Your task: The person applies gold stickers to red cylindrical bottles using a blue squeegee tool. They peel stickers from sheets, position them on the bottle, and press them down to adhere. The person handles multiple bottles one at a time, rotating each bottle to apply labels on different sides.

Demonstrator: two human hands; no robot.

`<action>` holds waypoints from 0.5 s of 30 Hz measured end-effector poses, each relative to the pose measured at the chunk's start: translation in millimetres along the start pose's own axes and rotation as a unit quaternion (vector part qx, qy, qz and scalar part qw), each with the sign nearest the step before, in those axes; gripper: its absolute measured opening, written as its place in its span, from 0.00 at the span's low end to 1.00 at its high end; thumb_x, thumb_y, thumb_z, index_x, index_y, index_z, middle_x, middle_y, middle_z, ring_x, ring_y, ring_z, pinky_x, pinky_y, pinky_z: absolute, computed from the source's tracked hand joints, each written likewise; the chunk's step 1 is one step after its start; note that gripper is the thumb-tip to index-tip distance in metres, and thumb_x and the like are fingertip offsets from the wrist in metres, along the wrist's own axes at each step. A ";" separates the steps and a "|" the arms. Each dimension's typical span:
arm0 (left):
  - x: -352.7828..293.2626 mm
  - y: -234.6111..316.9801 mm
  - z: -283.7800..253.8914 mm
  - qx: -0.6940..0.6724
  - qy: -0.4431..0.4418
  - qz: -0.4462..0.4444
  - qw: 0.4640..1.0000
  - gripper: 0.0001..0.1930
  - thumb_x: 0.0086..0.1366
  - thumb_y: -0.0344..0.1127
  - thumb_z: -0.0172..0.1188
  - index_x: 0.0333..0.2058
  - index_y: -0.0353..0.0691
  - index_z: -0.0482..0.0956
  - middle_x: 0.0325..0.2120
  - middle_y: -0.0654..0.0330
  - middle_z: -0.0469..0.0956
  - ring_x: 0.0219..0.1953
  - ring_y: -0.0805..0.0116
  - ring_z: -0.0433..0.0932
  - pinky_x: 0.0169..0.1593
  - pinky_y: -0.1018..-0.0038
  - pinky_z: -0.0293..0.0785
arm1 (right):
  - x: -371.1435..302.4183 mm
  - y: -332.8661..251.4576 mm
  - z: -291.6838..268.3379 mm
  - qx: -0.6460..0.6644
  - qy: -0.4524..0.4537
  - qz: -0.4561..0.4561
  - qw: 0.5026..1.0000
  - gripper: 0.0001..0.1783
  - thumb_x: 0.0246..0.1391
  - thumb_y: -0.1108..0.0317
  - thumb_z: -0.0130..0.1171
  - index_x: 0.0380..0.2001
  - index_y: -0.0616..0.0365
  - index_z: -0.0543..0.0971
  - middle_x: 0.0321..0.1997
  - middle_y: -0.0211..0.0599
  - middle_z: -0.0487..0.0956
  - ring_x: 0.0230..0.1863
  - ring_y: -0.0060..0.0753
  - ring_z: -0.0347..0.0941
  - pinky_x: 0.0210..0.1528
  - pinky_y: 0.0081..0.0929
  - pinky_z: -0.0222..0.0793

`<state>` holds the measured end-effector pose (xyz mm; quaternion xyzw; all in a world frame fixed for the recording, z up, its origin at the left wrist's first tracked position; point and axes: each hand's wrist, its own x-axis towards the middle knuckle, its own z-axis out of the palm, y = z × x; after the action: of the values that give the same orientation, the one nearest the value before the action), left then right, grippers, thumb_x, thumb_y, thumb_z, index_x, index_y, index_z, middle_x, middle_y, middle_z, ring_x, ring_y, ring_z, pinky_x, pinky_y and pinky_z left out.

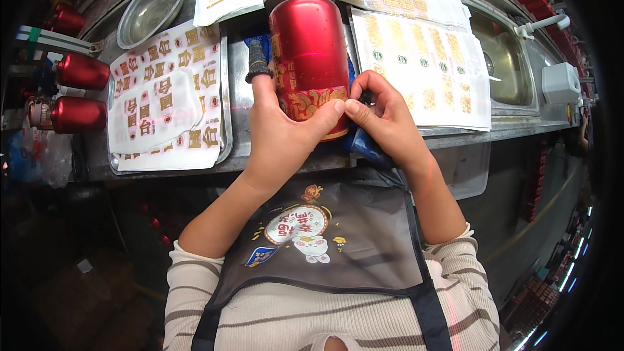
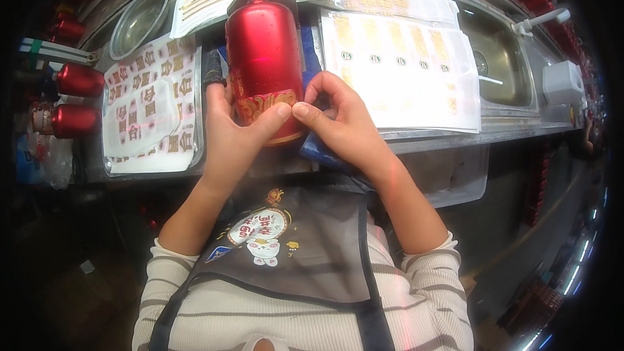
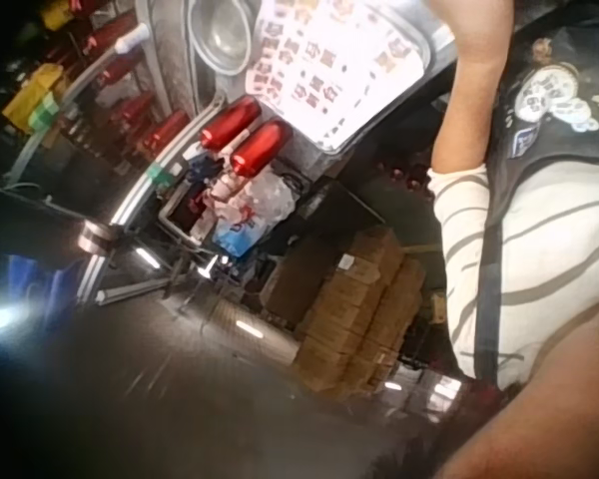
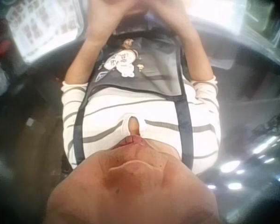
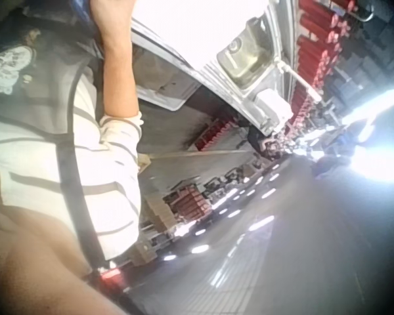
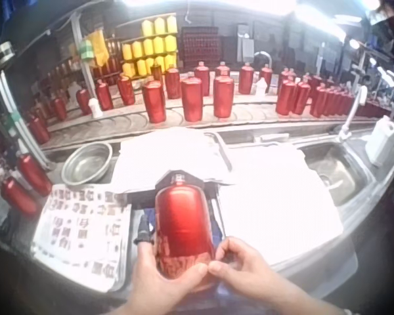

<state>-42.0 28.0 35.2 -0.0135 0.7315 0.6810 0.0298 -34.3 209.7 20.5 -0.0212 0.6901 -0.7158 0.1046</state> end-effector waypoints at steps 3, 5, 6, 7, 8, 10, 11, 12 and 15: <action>-1.5 2.6 1.9 0.044 0.013 0.011 0.999 0.33 0.49 0.36 0.75 0.46 0.29 0.62 0.38 0.47 0.81 0.39 0.63 0.84 0.43 0.69 0.80 | 3.1 -12.1 3.0 0.060 0.006 0.043 0.997 0.13 0.60 0.62 0.64 0.30 0.57 0.73 0.29 0.23 0.72 0.33 0.13 0.64 0.38 0.16 0.63; -1.3 2.0 2.1 0.042 0.014 0.020 0.999 0.34 0.48 0.36 0.75 0.46 0.29 0.62 0.38 0.47 0.81 0.39 0.63 0.84 0.42 0.69 0.81 | 6.6 -13.0 7.8 0.054 0.021 0.053 0.997 0.14 0.60 0.61 0.64 0.29 0.56 0.72 0.28 0.23 0.72 0.33 0.13 0.65 0.38 0.16 0.63; -1.4 2.1 2.0 0.041 0.012 0.020 0.999 0.34 0.48 0.35 0.75 0.46 0.29 0.62 0.38 0.47 0.81 0.39 0.63 0.84 0.42 0.69 0.81 | 7.8 -10.0 9.9 0.023 0.030 0.052 0.998 0.14 0.60 0.60 0.64 0.29 0.56 0.72 0.28 0.23 0.73 0.33 0.13 0.65 0.38 0.16 0.63; -1.3 2.6 2.0 0.040 0.010 0.019 0.999 0.34 0.48 0.35 0.75 0.46 0.29 0.62 0.39 0.47 0.80 0.39 0.63 0.84 0.42 0.69 0.81 | 8.3 -8.1 10.9 -0.009 0.040 0.051 0.998 0.14 0.60 0.60 0.63 0.28 0.56 0.72 0.28 0.23 0.73 0.33 0.13 0.65 0.38 0.16 0.63; -1.3 3.1 1.9 0.039 0.009 0.019 0.999 0.34 0.48 0.35 0.75 0.46 0.29 0.61 0.39 0.47 0.80 0.39 0.64 0.84 0.42 0.69 0.81 | 6.0 -9.7 10.6 -0.002 0.034 0.049 0.998 0.14 0.60 0.61 0.63 0.28 0.56 0.72 0.29 0.24 0.73 0.33 0.14 0.65 0.38 0.16 0.63; -1.4 5.7 1.7 0.033 0.003 0.010 0.999 0.34 0.48 0.34 0.75 0.46 0.29 0.61 0.40 0.47 0.80 0.39 0.64 0.83 0.42 0.69 0.81 | 5.4 -5.7 7.7 0.007 0.023 0.034 0.999 0.14 0.60 0.61 0.63 0.28 0.56 0.72 0.30 0.24 0.73 0.34 0.13 0.66 0.38 0.16 0.63; -1.5 6.4 1.4 0.030 0.000 0.006 1.000 0.34 0.48 0.34 0.75 0.46 0.29 0.61 0.40 0.47 0.80 0.39 0.64 0.83 0.42 0.69 0.81 | 5.6 -3.3 7.0 0.012 0.018 0.027 0.999 0.14 0.60 0.62 0.63 0.28 0.56 0.72 0.30 0.24 0.74 0.34 0.13 0.66 0.38 0.15 0.63; -1.4 6.5 1.4 0.029 0.000 0.008 1.000 0.34 0.48 0.34 0.75 0.46 0.29 0.61 0.41 0.47 0.79 0.40 0.65 0.83 0.42 0.69 0.81 | 6.1 -2.3 6.6 0.026 0.017 0.030 0.999 0.13 0.60 0.62 0.64 0.29 0.56 0.72 0.30 0.24 0.73 0.34 0.13 0.66 0.38 0.15 0.63; -0.7 3.0 -1.5 0.020 -0.003 0.023 1.000 0.34 0.49 0.35 0.76 0.46 0.29 0.61 0.41 0.47 0.79 0.42 0.65 0.82 0.45 0.70 0.80 | 6.4 -1.9 6.0 0.055 0.013 0.027 0.998 0.13 0.59 0.63 0.64 0.30 0.56 0.72 0.31 0.24 0.73 0.35 0.13 0.66 0.38 0.15 0.63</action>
<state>-41.6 26.8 38.3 0.0057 0.7453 0.6665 0.0164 -39.8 202.7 21.9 0.0125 0.6512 -0.7499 0.1163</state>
